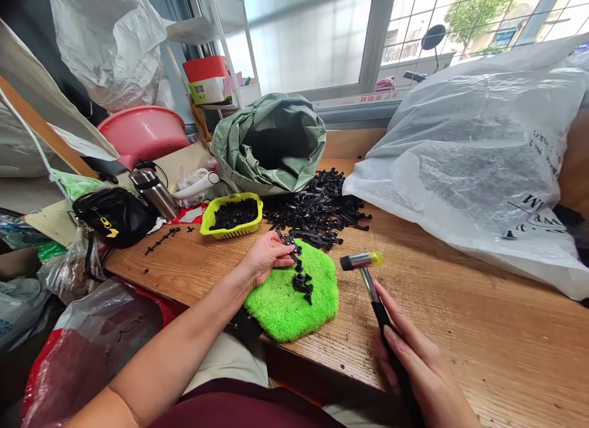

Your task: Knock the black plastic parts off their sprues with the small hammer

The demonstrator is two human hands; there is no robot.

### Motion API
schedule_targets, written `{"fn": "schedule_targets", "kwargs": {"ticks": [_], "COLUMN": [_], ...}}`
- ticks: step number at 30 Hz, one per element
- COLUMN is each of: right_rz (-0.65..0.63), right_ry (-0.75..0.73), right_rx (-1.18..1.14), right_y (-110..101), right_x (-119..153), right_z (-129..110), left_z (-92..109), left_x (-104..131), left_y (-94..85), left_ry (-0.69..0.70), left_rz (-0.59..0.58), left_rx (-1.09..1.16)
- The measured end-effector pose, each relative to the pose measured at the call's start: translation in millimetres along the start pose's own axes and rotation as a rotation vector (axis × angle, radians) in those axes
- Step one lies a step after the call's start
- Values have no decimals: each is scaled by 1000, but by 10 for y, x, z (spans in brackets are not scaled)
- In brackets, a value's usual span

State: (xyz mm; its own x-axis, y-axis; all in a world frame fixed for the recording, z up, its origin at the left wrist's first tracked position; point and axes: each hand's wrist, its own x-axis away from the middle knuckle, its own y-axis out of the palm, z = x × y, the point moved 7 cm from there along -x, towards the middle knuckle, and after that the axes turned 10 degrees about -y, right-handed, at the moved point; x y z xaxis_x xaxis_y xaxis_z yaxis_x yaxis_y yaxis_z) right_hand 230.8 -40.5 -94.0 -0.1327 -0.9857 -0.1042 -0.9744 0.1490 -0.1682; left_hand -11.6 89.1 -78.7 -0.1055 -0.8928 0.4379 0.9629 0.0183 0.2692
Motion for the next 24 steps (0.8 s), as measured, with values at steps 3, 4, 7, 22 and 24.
{"fn": "schedule_targets", "kwargs": {"ticks": [3, 4, 7, 22, 24], "right_rz": [-189, -239, -316, -420, -378], "right_ry": [-324, -417, -625, -735, -656], "right_rx": [235, 302, 552, 910, 766], "right_y": [147, 212, 391, 610, 586], "right_x": [-94, -127, -243, -313, -350], "right_z": [-431, -564, -814, -735, -702], "left_z": [14, 18, 21, -11, -7], "left_x": [10, 12, 14, -67, -66], "left_y": [3, 4, 10, -26, -20], "left_ry": [17, 24, 35, 92, 83], "left_rz": [0, 1, 2, 18, 16], "left_rx": [-7, -6, -7, -12, -18]}}
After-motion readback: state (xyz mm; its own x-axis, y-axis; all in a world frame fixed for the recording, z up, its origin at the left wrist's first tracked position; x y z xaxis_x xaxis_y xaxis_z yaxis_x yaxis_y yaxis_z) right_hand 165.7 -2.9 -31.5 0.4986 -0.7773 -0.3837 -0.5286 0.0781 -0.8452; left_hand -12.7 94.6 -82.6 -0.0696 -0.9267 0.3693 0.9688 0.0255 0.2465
